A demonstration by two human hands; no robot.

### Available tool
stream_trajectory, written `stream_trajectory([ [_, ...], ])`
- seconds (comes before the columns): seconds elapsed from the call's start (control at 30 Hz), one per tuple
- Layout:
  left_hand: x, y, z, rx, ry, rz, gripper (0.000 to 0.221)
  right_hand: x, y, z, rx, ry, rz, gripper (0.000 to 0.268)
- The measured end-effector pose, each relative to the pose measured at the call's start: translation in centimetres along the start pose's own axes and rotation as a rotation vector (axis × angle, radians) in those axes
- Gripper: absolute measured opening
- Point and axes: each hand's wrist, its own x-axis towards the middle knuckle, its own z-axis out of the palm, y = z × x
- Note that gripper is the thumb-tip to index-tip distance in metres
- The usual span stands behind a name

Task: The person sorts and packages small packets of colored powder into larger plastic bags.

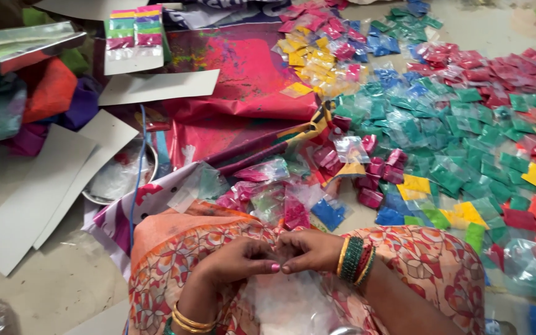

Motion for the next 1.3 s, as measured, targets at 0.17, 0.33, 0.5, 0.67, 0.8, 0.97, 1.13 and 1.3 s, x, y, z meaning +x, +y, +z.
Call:
stream_trajectory([
  [0.17, 0.1, 0.0, 0.0, -0.047, -0.055, -0.088, 0.023, 0.1, 0.0, -0.3, -0.135, -0.002, -0.012, 0.05],
  [0.33, 0.5, -4.0, 0.2, -0.091, -0.117, -0.045, 0.017, -0.2, -2.4, 0.1, -0.242, 0.016, -0.02, 0.045],
  [0.5, -0.2, 0.0, 2.5, 0.382, -0.107, -0.24, 0.036, 0.2, -1.3, -0.7, 0.238, 0.093, 0.048, 0.035],
  [0.67, -2.6, 5.0, 3.2, 0.633, 0.159, -0.192, 0.06, -1.9, -2.3, -1.1, -0.107, 0.398, -0.101, 0.035],
  [0.8, -4.2, 7.2, 1.0, 0.579, 0.292, -0.128, 0.082, -6.8, -5.4, -1.2, -0.757, 0.844, -0.114, 0.037],
  [0.97, -6.7, 2.5, -5.4, 0.936, 0.683, -0.701, 0.088, -19.0, -4.4, 0.1, -0.888, 1.227, 0.143, 0.039],
  [1.13, -6.0, -1.7, -8.1, 1.003, 0.926, -1.062, 0.076, -25.5, 2.9, 1.7, -0.682, 1.303, 0.003, 0.052],
  [1.3, -4.5, 0.9, -7.7, 0.959, 0.848, -1.036, 0.073, -23.8, 3.1, 3.5, -0.489, 1.525, 0.057, 0.048],
])
